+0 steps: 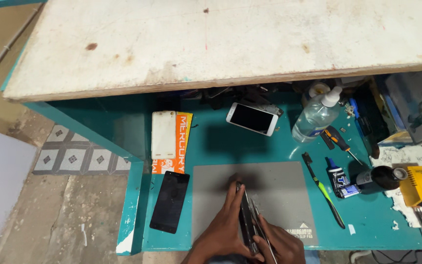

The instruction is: The person is repairing a smartphone by prying open the casing and manipulating internal components. They use a green-handled screwdriver and tweezers to separate the screen assembly from the frame and adjust parts inside the device.

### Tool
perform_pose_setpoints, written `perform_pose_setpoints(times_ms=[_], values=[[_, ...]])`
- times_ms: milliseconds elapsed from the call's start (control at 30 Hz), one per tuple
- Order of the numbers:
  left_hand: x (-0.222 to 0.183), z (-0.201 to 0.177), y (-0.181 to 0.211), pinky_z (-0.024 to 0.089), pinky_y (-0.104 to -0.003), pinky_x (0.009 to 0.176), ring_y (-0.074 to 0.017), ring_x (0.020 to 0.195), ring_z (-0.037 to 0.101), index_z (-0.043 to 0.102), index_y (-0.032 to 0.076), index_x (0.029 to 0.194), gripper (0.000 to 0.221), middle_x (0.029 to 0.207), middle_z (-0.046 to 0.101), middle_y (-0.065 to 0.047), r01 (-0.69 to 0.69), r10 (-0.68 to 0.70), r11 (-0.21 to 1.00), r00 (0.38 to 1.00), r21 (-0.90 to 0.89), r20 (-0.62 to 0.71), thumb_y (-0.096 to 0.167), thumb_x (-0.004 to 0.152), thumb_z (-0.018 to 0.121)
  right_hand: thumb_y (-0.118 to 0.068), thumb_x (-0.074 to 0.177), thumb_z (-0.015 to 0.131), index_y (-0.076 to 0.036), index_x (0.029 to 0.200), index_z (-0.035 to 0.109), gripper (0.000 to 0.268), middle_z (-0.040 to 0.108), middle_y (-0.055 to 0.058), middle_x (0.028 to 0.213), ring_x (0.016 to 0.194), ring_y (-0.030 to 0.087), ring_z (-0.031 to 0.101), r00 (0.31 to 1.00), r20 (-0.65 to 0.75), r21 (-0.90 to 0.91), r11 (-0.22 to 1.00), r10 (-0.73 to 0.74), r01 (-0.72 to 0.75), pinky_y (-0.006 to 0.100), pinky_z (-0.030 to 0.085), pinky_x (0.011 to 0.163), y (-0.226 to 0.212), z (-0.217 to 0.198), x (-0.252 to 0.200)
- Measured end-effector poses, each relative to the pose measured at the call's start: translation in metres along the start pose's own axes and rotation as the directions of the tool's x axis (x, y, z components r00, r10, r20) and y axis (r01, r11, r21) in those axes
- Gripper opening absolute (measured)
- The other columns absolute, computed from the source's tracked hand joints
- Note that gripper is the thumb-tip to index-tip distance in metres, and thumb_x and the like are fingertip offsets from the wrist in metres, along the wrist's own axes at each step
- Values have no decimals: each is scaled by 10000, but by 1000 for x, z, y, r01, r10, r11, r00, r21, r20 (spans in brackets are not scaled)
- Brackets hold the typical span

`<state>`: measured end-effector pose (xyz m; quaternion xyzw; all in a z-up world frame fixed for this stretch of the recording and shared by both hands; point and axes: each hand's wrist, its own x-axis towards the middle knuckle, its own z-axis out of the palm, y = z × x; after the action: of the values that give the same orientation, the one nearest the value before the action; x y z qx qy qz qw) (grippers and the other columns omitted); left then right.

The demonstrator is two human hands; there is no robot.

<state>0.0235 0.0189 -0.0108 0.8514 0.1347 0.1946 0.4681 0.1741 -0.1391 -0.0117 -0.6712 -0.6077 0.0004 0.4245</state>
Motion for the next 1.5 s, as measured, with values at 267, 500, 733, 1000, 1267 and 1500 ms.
perform_pose_setpoints(times_ms=[267,500,733,1000,1267,1500], values=[[-2,2,-4,325,-532,1257,-546,1596,101,-158,16,1668,1705,1730,-91,-366,23,-24,999,999,25,29,537,530,999,-160,827,774,54,1245,667,481,749,275,1088,1032,374,754,991,62,-42,993,117,-115,426,645,805,6,3,-3],[-3,2,-3,325,-537,1248,-538,1603,54,-181,-10,1637,1727,1725,-125,-345,5,-6,999,1000,37,30,601,512,978,-153,822,764,32,1239,676,464,735,276,1144,1085,378,724,978,68,-63,979,199,-195,437,634,868,1,6,-5],[-7,-1,0,318,-510,1292,-509,1645,43,-205,-22,1663,1732,1767,-123,-331,-59,60,998,998,34,-25,629,545,946,-153,809,765,21,1242,671,476,739,254,1132,1061,357,743,974,76,-79,975,213,-207,426,643,848,0,3,-7],[-5,-4,6,258,-527,1285,-514,1626,-8,-218,-37,1642,1747,1753,-137,-320,-16,16,999,1000,38,-2,616,526,957,-96,853,730,34,1160,726,334,772,244,1062,1047,332,760,976,-29,-91,972,215,-217,421,625,867,-13,0,-5],[-9,-1,2,266,-516,1318,-515,1648,-15,-207,-76,1640,1741,1756,-125,-335,-111,116,992,990,65,-82,609,551,967,-95,839,738,24,1128,747,313,776,236,1015,996,315,772,969,-88,-132,962,230,-240,385,643,821,-15,4,-2],[-10,-4,5,285,-501,1301,-502,1648,-17,-225,-91,1637,1754,1764,-132,-338,-77,77,997,995,0,-60,613,544,953,-99,843,747,11,1135,747,312,781,233,1014,974,298,785,956,-116,-90,955,271,-282,366,646,811,-17,5,1]])
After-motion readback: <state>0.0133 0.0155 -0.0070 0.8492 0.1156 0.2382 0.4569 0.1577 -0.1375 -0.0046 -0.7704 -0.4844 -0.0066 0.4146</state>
